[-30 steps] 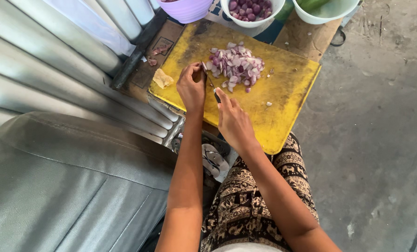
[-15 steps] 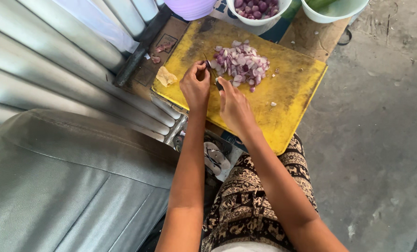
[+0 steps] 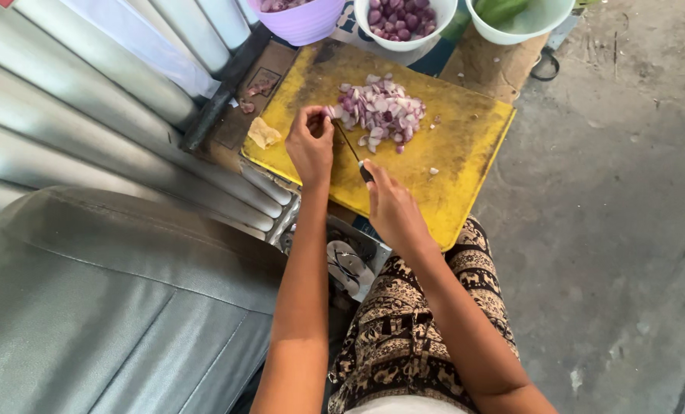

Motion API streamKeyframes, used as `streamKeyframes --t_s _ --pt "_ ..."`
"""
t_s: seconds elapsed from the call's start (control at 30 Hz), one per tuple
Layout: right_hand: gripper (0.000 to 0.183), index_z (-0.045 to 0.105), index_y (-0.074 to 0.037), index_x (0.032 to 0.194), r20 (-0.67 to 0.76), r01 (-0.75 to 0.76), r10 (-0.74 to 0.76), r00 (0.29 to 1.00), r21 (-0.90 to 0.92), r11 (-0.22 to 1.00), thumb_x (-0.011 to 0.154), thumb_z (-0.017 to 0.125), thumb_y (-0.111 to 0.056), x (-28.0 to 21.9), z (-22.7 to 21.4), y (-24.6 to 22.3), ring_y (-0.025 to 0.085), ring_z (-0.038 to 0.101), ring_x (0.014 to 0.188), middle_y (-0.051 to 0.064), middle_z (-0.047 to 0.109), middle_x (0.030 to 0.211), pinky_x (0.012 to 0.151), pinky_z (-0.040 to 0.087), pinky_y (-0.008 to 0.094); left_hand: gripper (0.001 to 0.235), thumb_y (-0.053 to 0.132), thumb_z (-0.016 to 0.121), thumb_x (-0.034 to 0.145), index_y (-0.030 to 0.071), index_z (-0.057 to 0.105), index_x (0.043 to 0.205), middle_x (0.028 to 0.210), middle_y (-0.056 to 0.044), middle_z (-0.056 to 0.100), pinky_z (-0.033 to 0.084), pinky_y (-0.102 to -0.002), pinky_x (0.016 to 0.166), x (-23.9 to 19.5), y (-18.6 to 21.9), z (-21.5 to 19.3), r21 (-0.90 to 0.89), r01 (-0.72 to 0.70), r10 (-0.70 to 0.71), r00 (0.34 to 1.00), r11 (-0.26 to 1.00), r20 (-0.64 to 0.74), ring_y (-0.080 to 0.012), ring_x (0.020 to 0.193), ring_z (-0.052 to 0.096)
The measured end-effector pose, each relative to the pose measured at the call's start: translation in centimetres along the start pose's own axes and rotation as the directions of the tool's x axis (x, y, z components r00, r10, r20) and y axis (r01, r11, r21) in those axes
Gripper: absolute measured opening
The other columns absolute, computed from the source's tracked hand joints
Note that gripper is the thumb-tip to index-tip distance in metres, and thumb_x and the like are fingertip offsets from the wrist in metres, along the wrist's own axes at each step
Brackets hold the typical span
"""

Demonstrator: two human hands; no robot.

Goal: The person dices a red onion on a yellow cutting board using a knife. They then transfer the diced onion into a purple bowl.

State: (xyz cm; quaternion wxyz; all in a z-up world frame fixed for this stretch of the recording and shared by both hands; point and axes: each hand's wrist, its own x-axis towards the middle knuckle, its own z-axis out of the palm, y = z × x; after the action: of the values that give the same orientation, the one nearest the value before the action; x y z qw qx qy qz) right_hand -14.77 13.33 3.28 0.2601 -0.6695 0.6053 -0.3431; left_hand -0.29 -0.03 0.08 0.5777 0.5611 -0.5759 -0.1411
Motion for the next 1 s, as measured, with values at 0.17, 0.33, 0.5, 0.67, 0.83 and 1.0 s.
streamKeyframes --t_s 0.17,0.33,0.5,0.67,0.83,1.0 --pt "0.037 0.05 -0.012 0.144 -0.109 0.116 -0.112 0.988 0.03 0.993 0.108 0.049 -0.015 0.2 -0.9 -0.4 0.045 0.069 0.104 0.026 0.07 0.12 0.087 0.055 0.052 0.011 0.003 0.076 0.088 0.001 0.072 0.099 0.101 -0.012 0.077 0.06 -0.033 0.081 0.1 0.1 -0.2 0.001 -0.076 0.076 0.997 0.997 -0.004 -0.0245 0.091 0.076" --pt "0.038 0.048 -0.012 0.145 -0.143 0.146 -0.145 0.979 -0.002 0.989 0.106 0.048 -0.014 1.0 0.3 -1.1 0.047 0.067 0.102 0.025 0.069 0.123 0.085 0.054 0.054 0.009 0.002 0.075 0.089 -0.001 0.073 0.098 0.103 -0.013 0.077 0.059 -0.033 0.083 0.0 -0.6 -0.2 -0.08 -0.031 0.033 0.999 0.996 0.025 -0.0256 0.092 0.076" --pt "0.043 0.045 -0.016 0.149 -0.067 0.057 -0.059 0.996 -0.032 0.998 0.106 0.048 -0.015 1.3 1.2 -0.9 0.047 0.068 0.094 0.025 0.069 0.108 0.083 0.053 0.056 0.01 0.001 0.078 0.085 -0.001 0.071 0.092 0.105 -0.013 0.077 0.058 -0.035 0.084 0.2 -1.0 0.0 0.074 -0.097 0.097 0.995 0.993 0.011 -0.0286 0.095 0.075" --pt "0.046 0.044 -0.016 0.151 -0.07 0.067 -0.076 0.995 -0.126 0.99 0.106 0.05 -0.017 1.2 1.7 -0.9 0.045 0.069 0.082 0.023 0.066 0.101 0.072 0.056 0.055 0.01 0.002 0.078 0.085 -0.002 0.071 0.091 0.104 -0.013 0.077 0.057 -0.036 0.083 0.2 -0.8 -0.1 0.069 -0.088 0.088 0.996 0.994 0.006 -0.03 0.095 0.075" --pt "0.048 0.044 -0.017 0.151 -0.045 0.027 -0.038 0.998 -0.206 0.978 0.104 0.052 -0.02 1.1 2.2 -1.5 0.046 0.068 0.072 0.02 0.066 0.1 0.064 0.056 0.057 0.009 0.002 0.077 0.086 -0.001 0.07 0.091 0.105 -0.013 0.077 0.057 -0.037 0.083 0.2 -0.8 0.0 0.083 -0.09 0.09 0.996 0.992 0.003 -0.0307 0.096 0.074" --pt "0.046 0.044 -0.015 0.152 -0.057 0.059 -0.069 0.996 -0.161 0.985 0.106 0.05 -0.02 1.3 2.5 -0.9 0.045 0.068 0.075 0.022 0.066 0.1 0.066 0.056 0.056 0.01 0.002 0.077 0.086 -0.002 0.07 0.093 0.106 -0.013 0.076 0.057 -0.037 0.083 0.2 -1.0 0.0 0.08 -0.063 0.062 0.998 0.995 0.013 -0.0305 0.098 0.074"
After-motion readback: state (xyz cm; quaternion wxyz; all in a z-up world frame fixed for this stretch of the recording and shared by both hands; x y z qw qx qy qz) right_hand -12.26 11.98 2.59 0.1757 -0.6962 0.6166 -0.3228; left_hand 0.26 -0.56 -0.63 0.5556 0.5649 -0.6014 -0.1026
